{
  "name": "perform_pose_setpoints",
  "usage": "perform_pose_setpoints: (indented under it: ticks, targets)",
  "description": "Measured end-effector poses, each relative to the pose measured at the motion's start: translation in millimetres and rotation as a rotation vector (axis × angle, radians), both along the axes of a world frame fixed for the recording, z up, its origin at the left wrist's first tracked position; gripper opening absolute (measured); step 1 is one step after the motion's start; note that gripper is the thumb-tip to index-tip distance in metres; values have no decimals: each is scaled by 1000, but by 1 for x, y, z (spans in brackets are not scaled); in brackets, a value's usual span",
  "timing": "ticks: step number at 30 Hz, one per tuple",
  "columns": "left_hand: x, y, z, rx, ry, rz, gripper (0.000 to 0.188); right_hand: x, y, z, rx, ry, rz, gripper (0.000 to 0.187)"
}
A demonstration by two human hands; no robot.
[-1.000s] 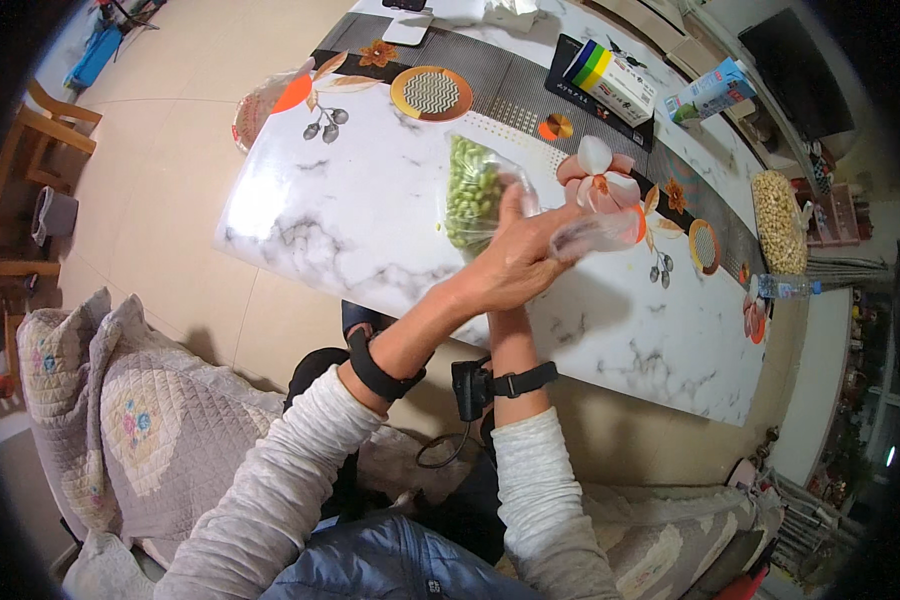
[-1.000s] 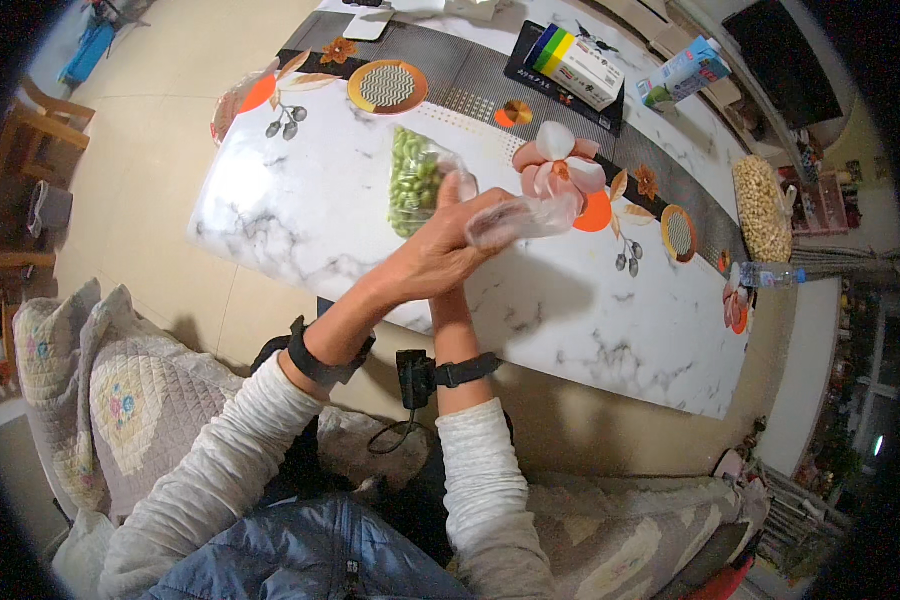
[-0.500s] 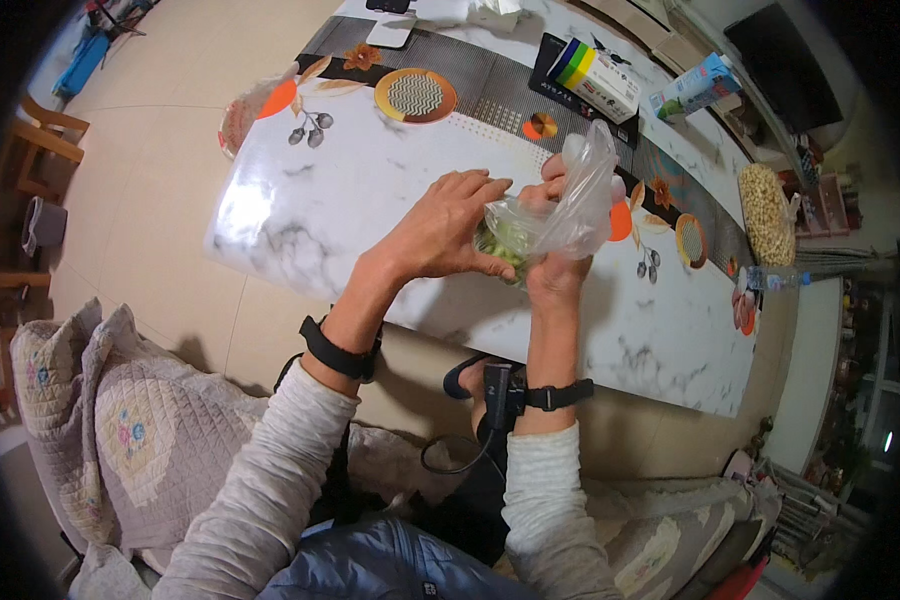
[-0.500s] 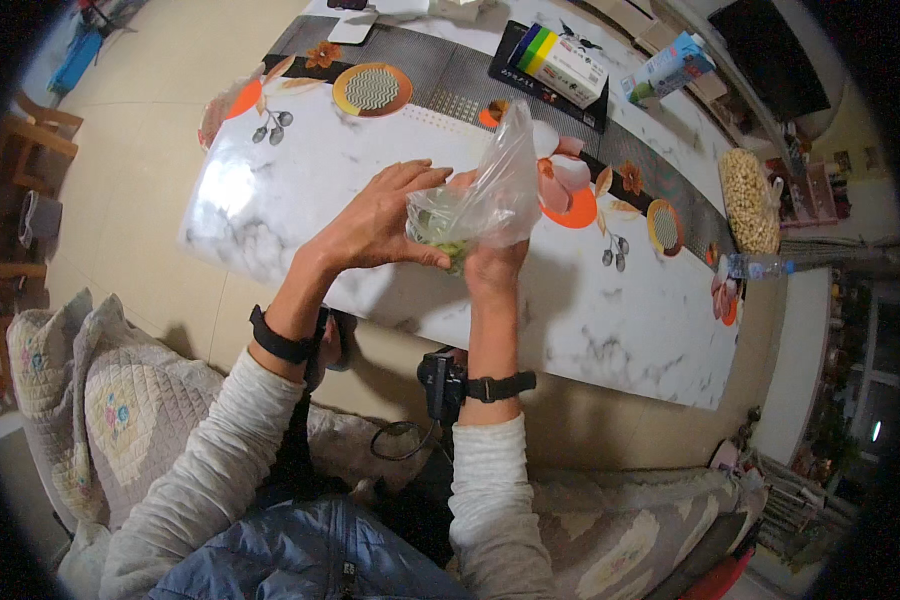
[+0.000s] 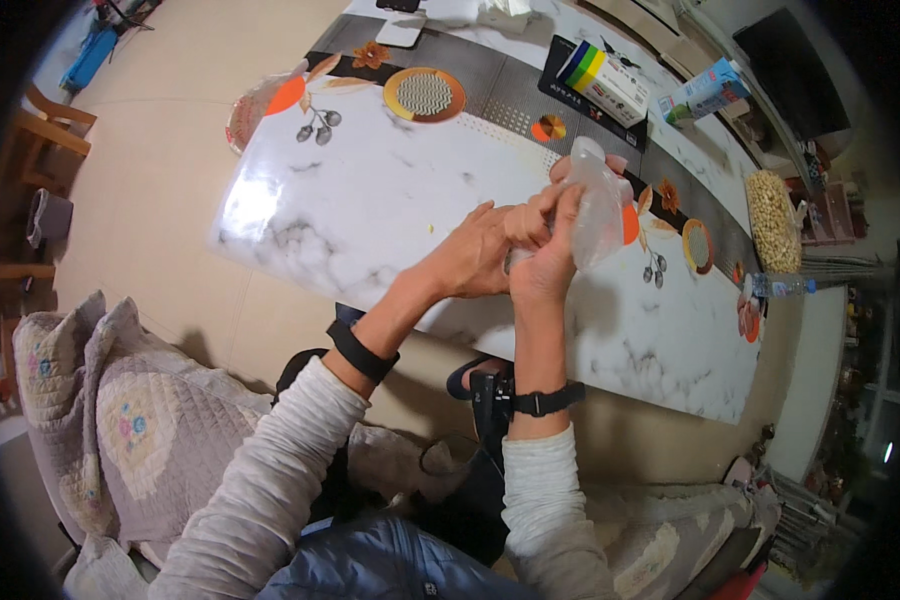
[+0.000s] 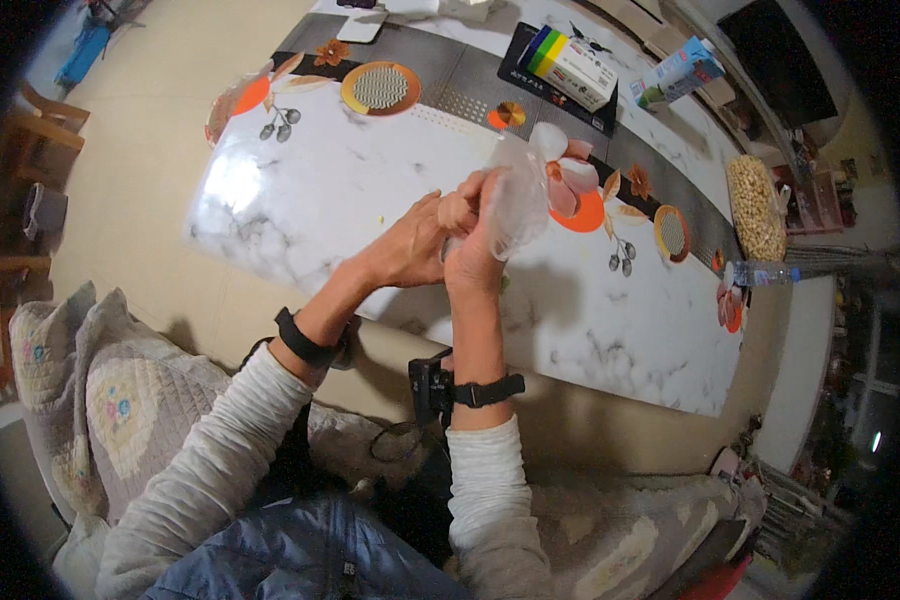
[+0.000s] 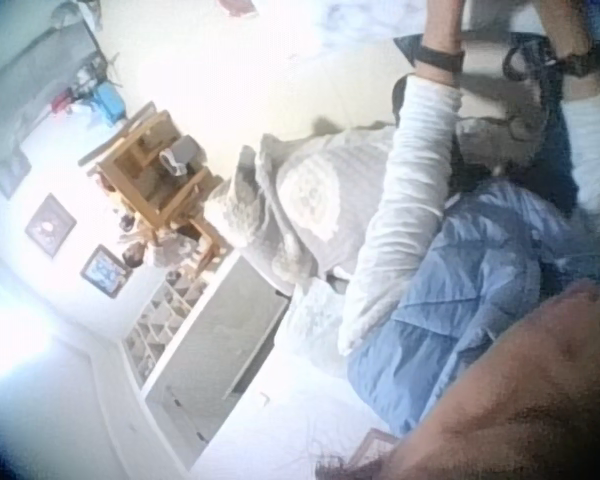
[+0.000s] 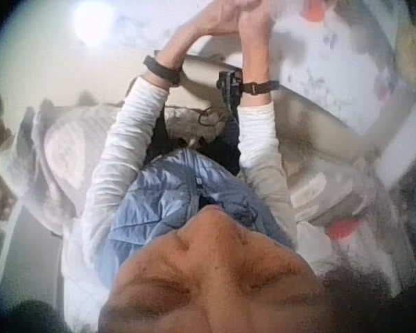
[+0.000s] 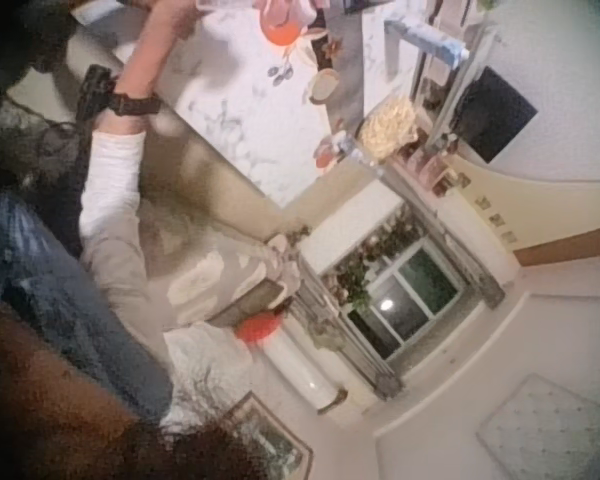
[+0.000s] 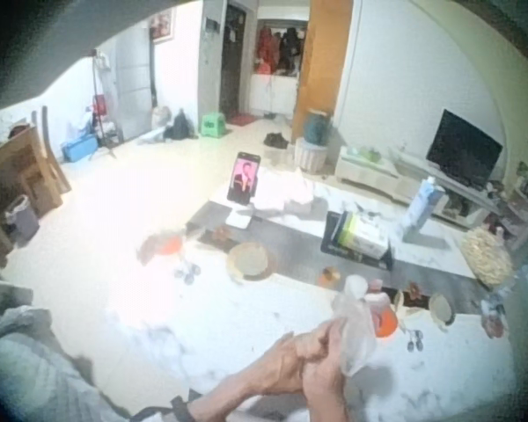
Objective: The person sits at a table and transfers green edamame beans from a pile on the table into a clear plastic bag. They use both hands to scoop and place the beans, then seal the bag and set it aside.
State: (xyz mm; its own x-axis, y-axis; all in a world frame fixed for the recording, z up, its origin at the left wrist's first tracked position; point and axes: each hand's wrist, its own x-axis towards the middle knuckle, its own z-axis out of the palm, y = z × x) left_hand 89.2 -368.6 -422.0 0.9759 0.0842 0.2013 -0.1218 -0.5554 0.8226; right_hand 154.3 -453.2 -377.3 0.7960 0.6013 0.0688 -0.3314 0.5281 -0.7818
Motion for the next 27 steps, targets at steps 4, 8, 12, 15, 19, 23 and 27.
perform_pose_setpoints:
  ticks: [4, 8, 12, 15, 19, 23, 27]
  targets:
    - [5, -9, -4, -84, -211, 178, 51, -13, 6, 14, 47, 5, -67, 42]
    - [6, -7, -2, 0, -302, 243, 40, -20, 5, 25, 146, -29, 13, 42]
    - [5, 3, 8, 104, -328, 307, 36, -26, 1, 35, 189, 57, 52, 43]
    - [-1, 8, 18, 47, -272, 323, 39, -26, -6, 40, 233, 158, 118, 45]
    - [-8, 6, 26, -351, -260, 303, 38, -17, -13, 37, 315, 226, 183, 36]
    - [-7, 16, 28, -409, -264, 446, 35, -8, -15, 26, 139, -27, 129, 62]
    - [-3, 28, 26, -501, -352, 552, 35, -4, -24, 12, -530, -629, 131, 107]
